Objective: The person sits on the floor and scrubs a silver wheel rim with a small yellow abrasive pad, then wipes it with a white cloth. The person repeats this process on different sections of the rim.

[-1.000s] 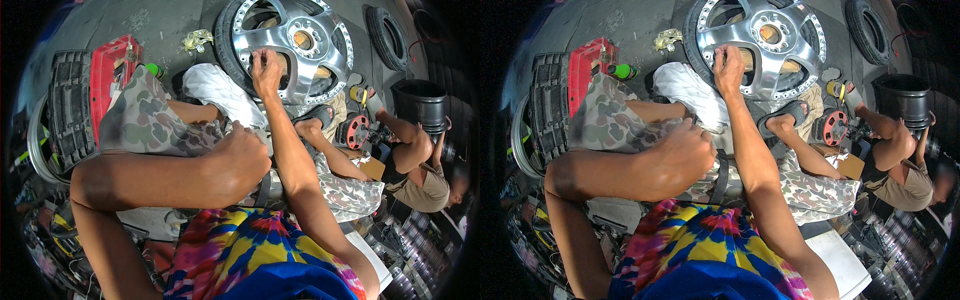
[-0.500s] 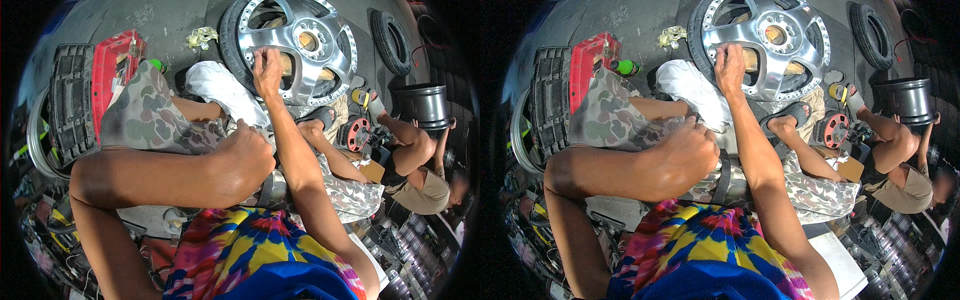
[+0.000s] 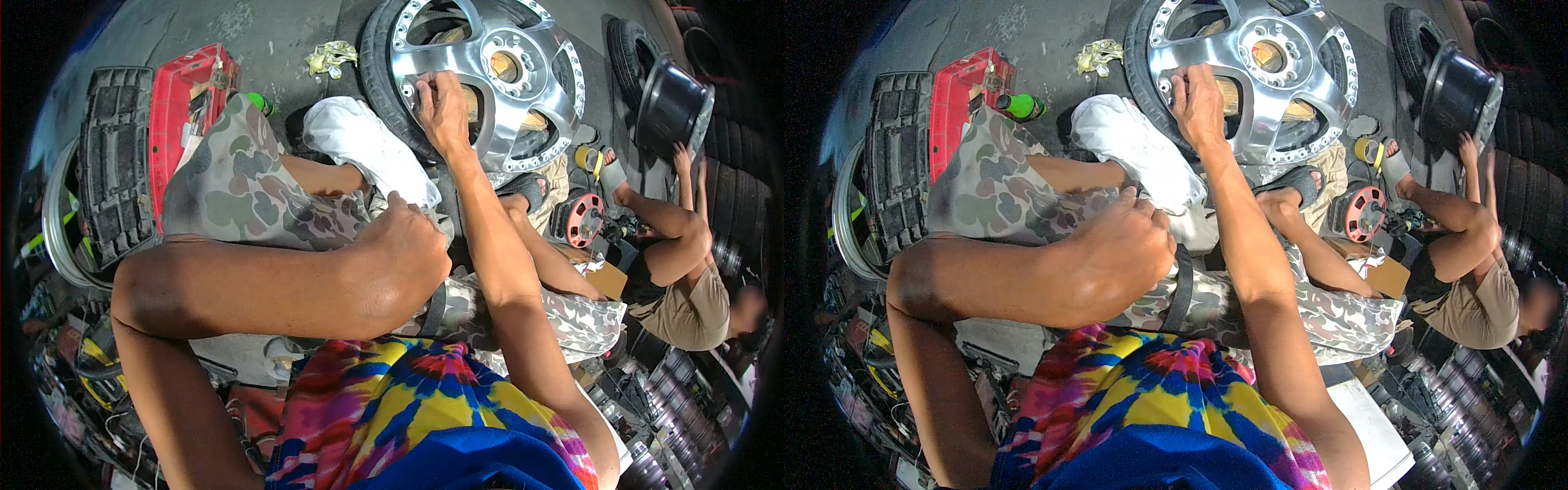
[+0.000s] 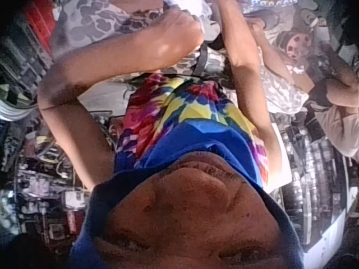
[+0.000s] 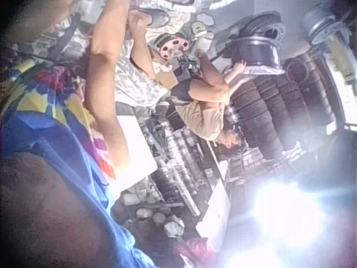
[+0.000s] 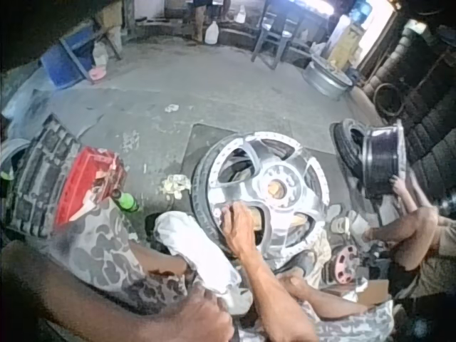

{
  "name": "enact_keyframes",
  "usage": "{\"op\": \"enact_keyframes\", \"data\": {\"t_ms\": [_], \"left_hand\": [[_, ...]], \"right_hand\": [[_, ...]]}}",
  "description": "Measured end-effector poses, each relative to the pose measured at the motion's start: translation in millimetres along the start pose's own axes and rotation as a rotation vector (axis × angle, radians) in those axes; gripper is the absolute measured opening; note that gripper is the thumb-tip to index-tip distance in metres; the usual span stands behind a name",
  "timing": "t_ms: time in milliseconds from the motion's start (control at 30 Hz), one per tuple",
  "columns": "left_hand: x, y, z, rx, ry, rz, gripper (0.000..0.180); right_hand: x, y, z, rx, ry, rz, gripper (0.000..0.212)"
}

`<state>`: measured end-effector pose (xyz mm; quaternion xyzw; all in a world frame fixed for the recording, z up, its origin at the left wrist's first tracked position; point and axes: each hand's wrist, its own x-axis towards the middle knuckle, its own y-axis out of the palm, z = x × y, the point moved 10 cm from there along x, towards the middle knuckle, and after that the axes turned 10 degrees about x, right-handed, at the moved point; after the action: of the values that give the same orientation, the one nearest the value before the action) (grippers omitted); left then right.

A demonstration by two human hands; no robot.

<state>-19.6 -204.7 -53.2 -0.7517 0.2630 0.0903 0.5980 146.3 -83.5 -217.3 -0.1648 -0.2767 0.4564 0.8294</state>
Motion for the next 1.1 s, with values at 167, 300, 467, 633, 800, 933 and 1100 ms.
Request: {"op": "enact_keyframes", "data": {"t_ms": [167, 300, 467, 633, 800, 933, 1100], "left_hand": [[0, -2, 1, -0.006, 0.023, 0.019, 0.028], [-1, -2, 1, 0.008, -0.005, 0.003, 0.029], [1, 2, 0, 0.018, -0.05, -0.043, 0.028], [1, 2, -1, 0.046, -0.052, -0.084, 0.027], [2, 1, 0, 0.025, -0.055, -0.057, 0.027], [4, 4, -1, 0.015, -0.034, -0.034, 0.027], [2, 1, -1, 0.055, -0.026, -0.026, 0.028]], "right_hand": [[-4, 2, -5, 0.006, -0.003, -0.007, 0.012], [-2, 6, 0, -0.031, -0.03, 0.056, 0.012], [0, 2, 2, -0.008, -0.035, 0.097, 0.012], [-1, -4, 5, -0.009, -0.037, -0.021, 0.012], [-3, 6, 7, -0.103, -0.106, 0.008, 0.012], [-2, 5, 6, -0.09, -0.126, 0.045, 0.012], [1, 0, 4, 0.005, -0.084, 0.013, 0.011]]}}
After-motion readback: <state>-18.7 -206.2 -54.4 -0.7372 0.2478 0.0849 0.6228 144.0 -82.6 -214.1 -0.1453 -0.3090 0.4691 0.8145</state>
